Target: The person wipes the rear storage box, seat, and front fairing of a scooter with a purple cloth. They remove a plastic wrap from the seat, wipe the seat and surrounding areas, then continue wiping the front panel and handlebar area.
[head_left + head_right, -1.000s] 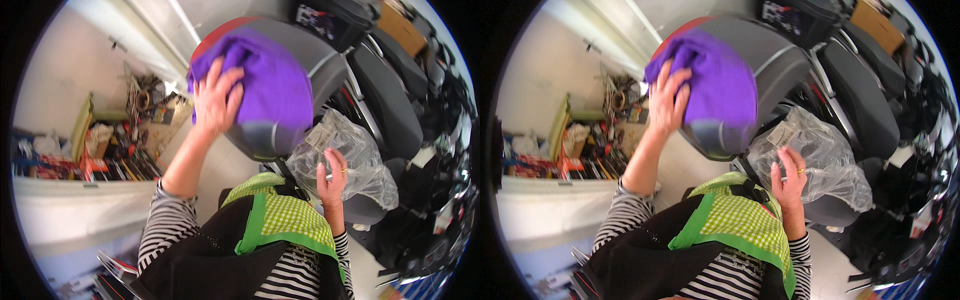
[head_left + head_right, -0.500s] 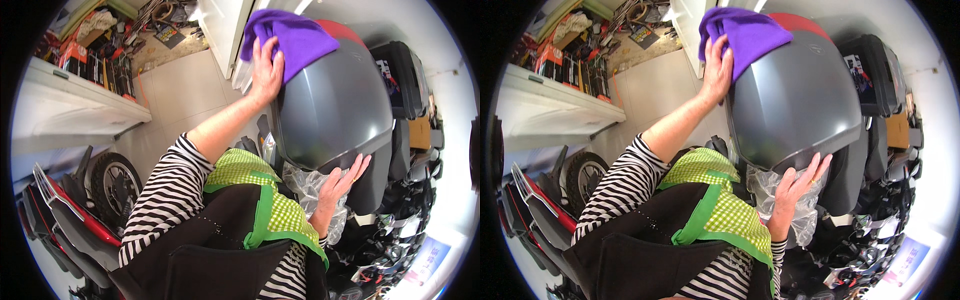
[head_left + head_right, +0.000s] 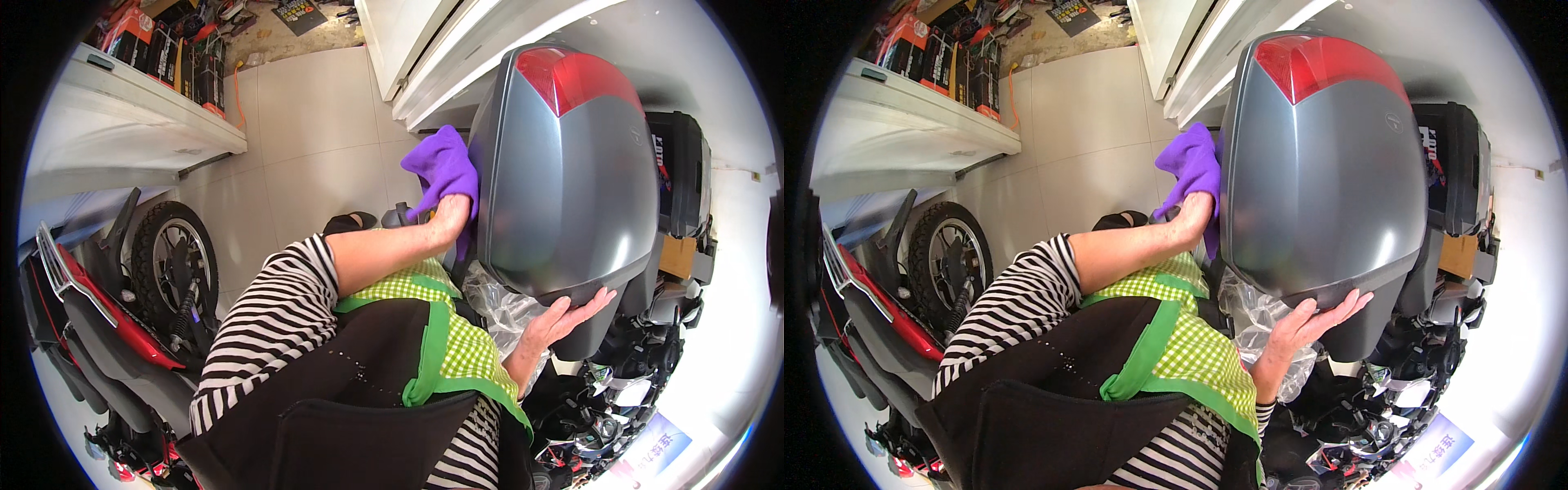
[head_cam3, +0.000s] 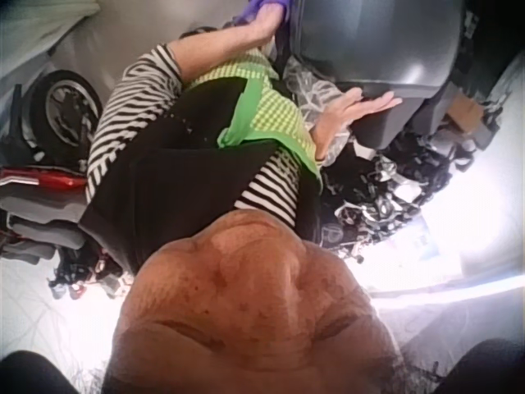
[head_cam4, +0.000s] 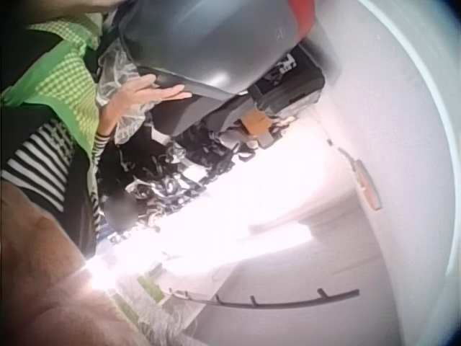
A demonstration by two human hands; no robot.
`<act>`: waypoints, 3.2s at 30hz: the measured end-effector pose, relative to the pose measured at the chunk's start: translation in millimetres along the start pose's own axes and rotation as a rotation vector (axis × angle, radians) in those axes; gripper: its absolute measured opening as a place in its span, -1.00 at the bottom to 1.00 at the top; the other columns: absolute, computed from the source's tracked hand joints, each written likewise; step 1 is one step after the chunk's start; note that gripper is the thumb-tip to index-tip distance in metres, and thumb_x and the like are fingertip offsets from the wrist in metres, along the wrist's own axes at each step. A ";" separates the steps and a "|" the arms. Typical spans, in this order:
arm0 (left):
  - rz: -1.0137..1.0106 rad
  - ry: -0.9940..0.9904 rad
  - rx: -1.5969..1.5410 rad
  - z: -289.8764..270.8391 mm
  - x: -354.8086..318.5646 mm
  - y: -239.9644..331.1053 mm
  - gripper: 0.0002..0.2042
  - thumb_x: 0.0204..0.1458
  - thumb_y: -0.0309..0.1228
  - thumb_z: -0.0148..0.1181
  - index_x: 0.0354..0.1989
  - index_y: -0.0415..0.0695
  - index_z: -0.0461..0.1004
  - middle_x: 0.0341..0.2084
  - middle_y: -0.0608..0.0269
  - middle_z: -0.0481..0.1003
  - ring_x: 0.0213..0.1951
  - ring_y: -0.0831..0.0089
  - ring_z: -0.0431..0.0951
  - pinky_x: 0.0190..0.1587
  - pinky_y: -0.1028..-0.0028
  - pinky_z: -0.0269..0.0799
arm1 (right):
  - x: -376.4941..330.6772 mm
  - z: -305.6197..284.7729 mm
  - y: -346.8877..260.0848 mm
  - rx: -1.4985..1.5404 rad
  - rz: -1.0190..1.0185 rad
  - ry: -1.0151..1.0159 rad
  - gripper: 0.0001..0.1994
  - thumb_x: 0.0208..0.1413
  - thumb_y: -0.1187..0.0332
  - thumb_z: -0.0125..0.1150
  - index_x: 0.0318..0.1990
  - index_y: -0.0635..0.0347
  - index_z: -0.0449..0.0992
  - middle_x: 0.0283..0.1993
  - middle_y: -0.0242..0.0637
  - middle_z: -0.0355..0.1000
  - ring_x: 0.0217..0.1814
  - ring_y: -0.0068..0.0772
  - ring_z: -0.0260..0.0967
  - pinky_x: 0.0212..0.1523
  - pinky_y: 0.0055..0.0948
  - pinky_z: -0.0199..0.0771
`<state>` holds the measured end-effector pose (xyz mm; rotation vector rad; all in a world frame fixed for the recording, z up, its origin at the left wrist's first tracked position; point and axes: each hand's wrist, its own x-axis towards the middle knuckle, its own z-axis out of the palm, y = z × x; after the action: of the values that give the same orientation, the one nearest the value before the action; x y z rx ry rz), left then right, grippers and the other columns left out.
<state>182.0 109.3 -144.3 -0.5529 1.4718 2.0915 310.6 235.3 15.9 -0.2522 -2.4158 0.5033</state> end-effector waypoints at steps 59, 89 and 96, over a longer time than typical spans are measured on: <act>-0.743 -1.388 0.992 73.7 -205.7 -202.5 -0.80 0.24 -0.32 0.03 -0.16 -0.10 0.56 -0.33 0.21 0.58 -0.33 0.31 0.57 -0.30 0.33 0.50 | -425.8 -79.2 -85.4 0.049 1.200 0.130 -0.73 0.23 0.32 0.09 0.05 0.08 0.51 -0.12 -0.11 0.53 -0.11 0.01 0.49 -0.09 -0.14 0.50; 0.713 -1.904 0.815 151.6 -261.6 -327.7 -0.69 -0.01 -0.63 0.15 -0.05 -0.17 0.51 -0.12 0.06 0.54 -0.04 0.16 0.54 0.04 0.35 0.42 | -531.2 -116.4 -22.7 0.050 1.399 0.202 -0.63 0.19 0.34 0.13 0.16 0.05 0.43 -0.01 -0.08 0.52 0.02 -0.01 0.49 -0.02 -0.18 0.50; 1.133 -1.615 0.723 263.6 -230.9 -220.5 -0.72 -0.07 -0.53 0.22 -0.12 -0.11 0.56 -0.11 0.03 0.54 -0.04 0.04 0.53 -0.07 0.20 0.48 | -459.7 -175.4 65.0 -0.027 1.284 0.491 -0.57 0.21 0.45 0.12 0.25 0.11 0.37 0.08 -0.04 0.48 0.11 -0.15 0.46 0.01 -0.30 0.46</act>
<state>491.1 377.6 -82.0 2.0933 1.1878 1.3455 779.8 206.7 -143.5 -1.7337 -1.5160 0.7981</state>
